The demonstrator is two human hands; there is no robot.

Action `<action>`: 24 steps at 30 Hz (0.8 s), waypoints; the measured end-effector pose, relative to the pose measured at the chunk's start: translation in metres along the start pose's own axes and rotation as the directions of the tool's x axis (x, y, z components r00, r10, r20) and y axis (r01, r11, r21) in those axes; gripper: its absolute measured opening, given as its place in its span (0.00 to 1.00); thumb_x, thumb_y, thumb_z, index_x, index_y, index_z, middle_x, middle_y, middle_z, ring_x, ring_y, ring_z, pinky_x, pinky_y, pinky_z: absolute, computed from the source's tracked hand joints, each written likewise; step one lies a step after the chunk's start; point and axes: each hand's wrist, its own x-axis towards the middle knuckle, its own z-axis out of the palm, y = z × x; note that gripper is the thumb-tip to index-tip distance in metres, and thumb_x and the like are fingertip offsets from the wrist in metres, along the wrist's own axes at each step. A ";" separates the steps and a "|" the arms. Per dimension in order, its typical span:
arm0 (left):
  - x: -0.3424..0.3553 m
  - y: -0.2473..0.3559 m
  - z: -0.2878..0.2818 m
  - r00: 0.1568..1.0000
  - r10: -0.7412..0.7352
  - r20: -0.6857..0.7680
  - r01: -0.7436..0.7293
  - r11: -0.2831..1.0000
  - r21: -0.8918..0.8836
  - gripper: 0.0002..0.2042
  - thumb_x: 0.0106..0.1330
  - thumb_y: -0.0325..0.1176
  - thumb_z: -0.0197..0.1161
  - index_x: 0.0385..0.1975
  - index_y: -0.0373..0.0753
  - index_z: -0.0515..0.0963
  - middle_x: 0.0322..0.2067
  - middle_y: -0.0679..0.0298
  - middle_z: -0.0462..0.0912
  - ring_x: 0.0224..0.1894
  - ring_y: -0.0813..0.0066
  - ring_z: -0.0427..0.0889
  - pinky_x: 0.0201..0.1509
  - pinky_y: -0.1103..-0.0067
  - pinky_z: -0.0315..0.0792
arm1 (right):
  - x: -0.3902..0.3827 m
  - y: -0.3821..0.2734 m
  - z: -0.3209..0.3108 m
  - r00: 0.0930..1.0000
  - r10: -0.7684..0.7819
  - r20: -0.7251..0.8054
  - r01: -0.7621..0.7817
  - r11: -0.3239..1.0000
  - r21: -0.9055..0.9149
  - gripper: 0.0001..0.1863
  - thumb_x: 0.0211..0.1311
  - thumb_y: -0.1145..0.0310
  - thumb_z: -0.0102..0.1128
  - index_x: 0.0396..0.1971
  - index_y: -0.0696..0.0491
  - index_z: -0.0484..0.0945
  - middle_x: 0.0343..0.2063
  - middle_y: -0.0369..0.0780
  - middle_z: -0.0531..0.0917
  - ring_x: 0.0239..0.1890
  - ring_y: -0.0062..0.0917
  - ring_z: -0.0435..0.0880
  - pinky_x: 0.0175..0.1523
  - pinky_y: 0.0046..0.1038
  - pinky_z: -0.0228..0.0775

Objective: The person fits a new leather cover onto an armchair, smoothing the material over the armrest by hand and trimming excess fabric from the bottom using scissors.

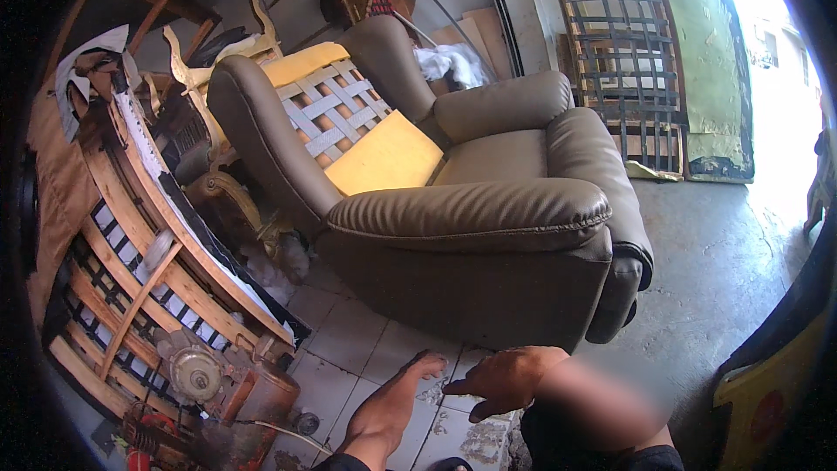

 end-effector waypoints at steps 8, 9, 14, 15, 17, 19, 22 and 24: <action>0.015 -0.026 0.008 0.992 0.124 -0.021 -0.121 0.985 0.125 0.17 0.61 0.45 0.57 0.46 0.45 0.79 0.37 0.63 0.84 0.37 0.71 0.83 0.35 0.68 0.77 | 0.000 -0.007 -0.004 1.000 -0.007 -0.003 0.007 1.000 -0.006 0.35 0.72 0.50 0.53 0.73 0.44 0.57 0.64 0.48 0.73 0.65 0.44 0.72 0.69 0.41 0.64; 0.017 -0.025 0.009 0.990 0.136 -0.021 -0.132 0.983 0.129 0.17 0.61 0.44 0.57 0.46 0.45 0.79 0.36 0.63 0.84 0.37 0.71 0.83 0.34 0.68 0.77 | 0.000 -0.006 -0.004 1.000 -0.007 -0.007 0.007 1.000 -0.001 0.35 0.72 0.50 0.53 0.73 0.44 0.57 0.64 0.48 0.73 0.65 0.44 0.72 0.69 0.41 0.63; 0.020 -0.021 0.009 0.994 0.106 -0.026 -0.104 0.992 0.068 0.15 0.59 0.42 0.57 0.44 0.45 0.79 0.36 0.63 0.83 0.36 0.71 0.82 0.30 0.71 0.75 | 0.001 -0.001 -0.001 1.000 -0.005 0.003 0.005 1.000 -0.013 0.35 0.71 0.50 0.54 0.73 0.45 0.56 0.65 0.48 0.72 0.66 0.43 0.71 0.70 0.40 0.62; 0.022 -0.020 0.009 0.994 0.105 -0.029 -0.103 0.993 0.056 0.15 0.58 0.41 0.57 0.44 0.45 0.79 0.37 0.63 0.83 0.36 0.71 0.82 0.30 0.71 0.75 | 0.002 0.000 0.000 1.000 -0.013 -0.002 0.013 1.000 -0.013 0.35 0.71 0.50 0.54 0.74 0.45 0.56 0.65 0.48 0.72 0.66 0.43 0.70 0.70 0.40 0.62; 0.021 -0.029 0.012 0.995 0.091 -0.035 -0.090 0.995 0.033 0.15 0.58 0.41 0.57 0.43 0.45 0.79 0.37 0.63 0.82 0.36 0.71 0.82 0.29 0.71 0.75 | 0.001 -0.006 -0.005 1.000 -0.014 0.009 0.014 1.000 -0.022 0.35 0.71 0.50 0.53 0.74 0.45 0.56 0.65 0.49 0.71 0.66 0.43 0.70 0.71 0.40 0.61; 0.020 -0.028 0.010 0.997 0.072 -0.024 -0.071 0.997 0.034 0.15 0.58 0.40 0.57 0.44 0.46 0.79 0.37 0.63 0.82 0.37 0.72 0.82 0.30 0.71 0.76 | 0.001 -0.009 -0.007 1.000 -0.003 0.018 0.003 1.000 -0.029 0.35 0.72 0.49 0.53 0.74 0.45 0.56 0.65 0.49 0.71 0.67 0.43 0.70 0.71 0.40 0.61; 0.014 -0.016 0.004 0.999 0.035 0.012 -0.036 0.998 0.055 0.14 0.58 0.39 0.57 0.44 0.47 0.79 0.37 0.64 0.82 0.37 0.72 0.82 0.31 0.70 0.76 | 0.000 -0.006 -0.005 1.000 0.006 0.017 -0.006 0.999 -0.035 0.35 0.72 0.48 0.52 0.74 0.45 0.56 0.65 0.49 0.71 0.67 0.44 0.70 0.71 0.40 0.61; 0.010 -0.005 0.003 1.000 -0.005 0.014 0.005 1.000 0.019 0.14 0.58 0.39 0.57 0.44 0.47 0.79 0.37 0.64 0.83 0.37 0.72 0.82 0.32 0.70 0.77 | -0.001 -0.003 -0.003 1.000 0.002 0.005 -0.002 0.999 -0.034 0.36 0.72 0.48 0.52 0.74 0.45 0.56 0.65 0.49 0.71 0.67 0.44 0.69 0.71 0.41 0.61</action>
